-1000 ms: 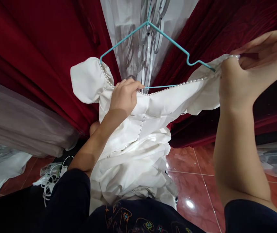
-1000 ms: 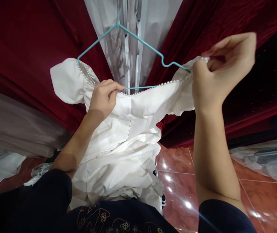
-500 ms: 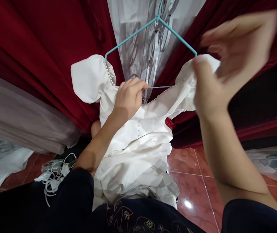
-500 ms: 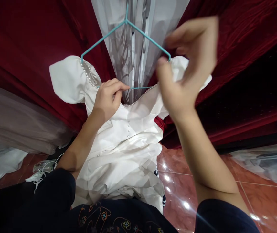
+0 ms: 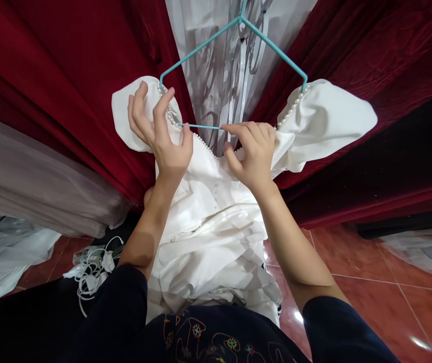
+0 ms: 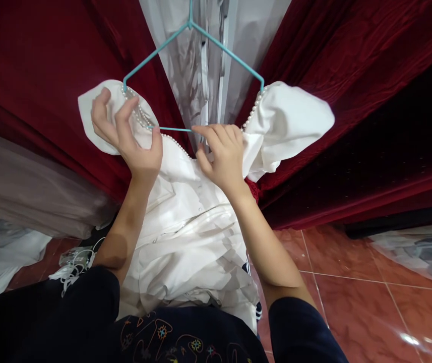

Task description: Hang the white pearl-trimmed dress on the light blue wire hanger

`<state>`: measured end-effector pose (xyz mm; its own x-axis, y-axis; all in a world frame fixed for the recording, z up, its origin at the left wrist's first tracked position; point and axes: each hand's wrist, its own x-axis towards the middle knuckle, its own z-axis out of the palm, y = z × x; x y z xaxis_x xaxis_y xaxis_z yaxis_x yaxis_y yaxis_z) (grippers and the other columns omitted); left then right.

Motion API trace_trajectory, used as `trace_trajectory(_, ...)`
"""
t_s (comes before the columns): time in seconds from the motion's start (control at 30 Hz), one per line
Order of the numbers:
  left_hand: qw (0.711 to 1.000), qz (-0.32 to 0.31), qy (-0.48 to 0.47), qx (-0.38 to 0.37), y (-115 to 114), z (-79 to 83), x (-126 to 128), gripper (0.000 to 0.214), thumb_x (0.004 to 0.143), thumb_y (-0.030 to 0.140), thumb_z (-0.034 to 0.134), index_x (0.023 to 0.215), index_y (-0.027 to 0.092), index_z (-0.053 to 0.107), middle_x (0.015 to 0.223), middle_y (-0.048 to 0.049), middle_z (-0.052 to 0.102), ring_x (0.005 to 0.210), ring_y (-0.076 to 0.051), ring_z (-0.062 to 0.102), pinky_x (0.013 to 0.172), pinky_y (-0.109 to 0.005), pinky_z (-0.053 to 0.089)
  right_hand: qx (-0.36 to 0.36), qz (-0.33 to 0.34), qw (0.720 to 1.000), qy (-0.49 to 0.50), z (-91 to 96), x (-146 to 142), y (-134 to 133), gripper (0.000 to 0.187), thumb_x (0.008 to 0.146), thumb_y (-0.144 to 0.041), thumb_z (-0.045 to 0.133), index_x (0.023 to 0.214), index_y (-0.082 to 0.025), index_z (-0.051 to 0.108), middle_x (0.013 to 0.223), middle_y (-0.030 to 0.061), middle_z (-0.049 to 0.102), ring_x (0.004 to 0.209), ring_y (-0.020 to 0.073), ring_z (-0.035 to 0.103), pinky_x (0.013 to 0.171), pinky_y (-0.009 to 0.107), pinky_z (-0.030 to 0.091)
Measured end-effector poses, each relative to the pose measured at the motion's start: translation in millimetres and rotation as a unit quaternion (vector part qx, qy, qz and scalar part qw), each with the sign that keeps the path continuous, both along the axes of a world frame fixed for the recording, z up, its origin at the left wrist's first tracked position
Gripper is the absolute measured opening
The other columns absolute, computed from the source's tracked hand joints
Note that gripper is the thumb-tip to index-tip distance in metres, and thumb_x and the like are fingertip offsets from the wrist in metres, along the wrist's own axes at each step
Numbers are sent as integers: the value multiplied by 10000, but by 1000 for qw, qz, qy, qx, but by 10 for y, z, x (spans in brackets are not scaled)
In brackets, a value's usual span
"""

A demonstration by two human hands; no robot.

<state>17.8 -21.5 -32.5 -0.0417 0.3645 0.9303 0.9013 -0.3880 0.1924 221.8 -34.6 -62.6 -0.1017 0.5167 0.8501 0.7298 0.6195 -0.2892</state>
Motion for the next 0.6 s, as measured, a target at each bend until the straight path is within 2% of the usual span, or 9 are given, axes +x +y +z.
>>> trace_trajectory(0.1,999,-40,-22,-9,87,83,-66,523,1024,326,664,1505,244,475,1689,-120,408,1637,-287,275,1393,-533,172,-22,-14,1000,0,-14,-61,-1,366,997,-284,500,1303,-292,698,1144,86,710,1100,295,641,1064,525,442)
trace_trajectory(0.23,992,-70,-81,-60,210,116,-126,569,1042,235,612,1565,235,388,1702,-96,408,1650,-245,257,1405,-475,116,-14,-12,1000,-2,-28,22,1,359,998,-263,481,1256,-300,728,1111,73,709,1071,278,633,1080,536,438)
trace_trajectory(0.33,988,-98,-91,-71,260,156,-201,429,1025,85,496,1429,210,570,1552,-65,601,1533,-200,460,1368,-423,271,0,-19,1000,-12,-19,140,0,342,994,-257,490,1226,-298,739,1094,64,724,1032,264,633,1057,531,441)
trace_trajectory(0.43,979,-136,-112,-101,289,294,-324,427,972,-29,424,1228,149,715,1280,-2,763,1255,-125,671,1196,-312,495,4,-18,1000,-17,22,238,1,305,1005,-262,498,1181,-285,746,1068,66,726,1015,262,632,1037,522,439)
trace_trajectory(0.53,974,-110,-158,-123,320,493,-500,423,936,-95,421,1116,103,749,1069,70,783,1051,-55,691,1033,-217,543,10,2,1000,-15,81,280,4,268,1031,-286,502,1136,-269,748,1036,65,725,983,249,633,1012,498,444)
trace_trajectory(0.6,973,-94,-171,-124,329,592,-635,411,923,-88,427,1079,90,763,1009,81,775,999,-53,686,979,-201,545,6,11,1000,-17,110,269,4,259,1045,-308,510,1142,-269,747,1033,64,733,972,244,636,995,483,448)
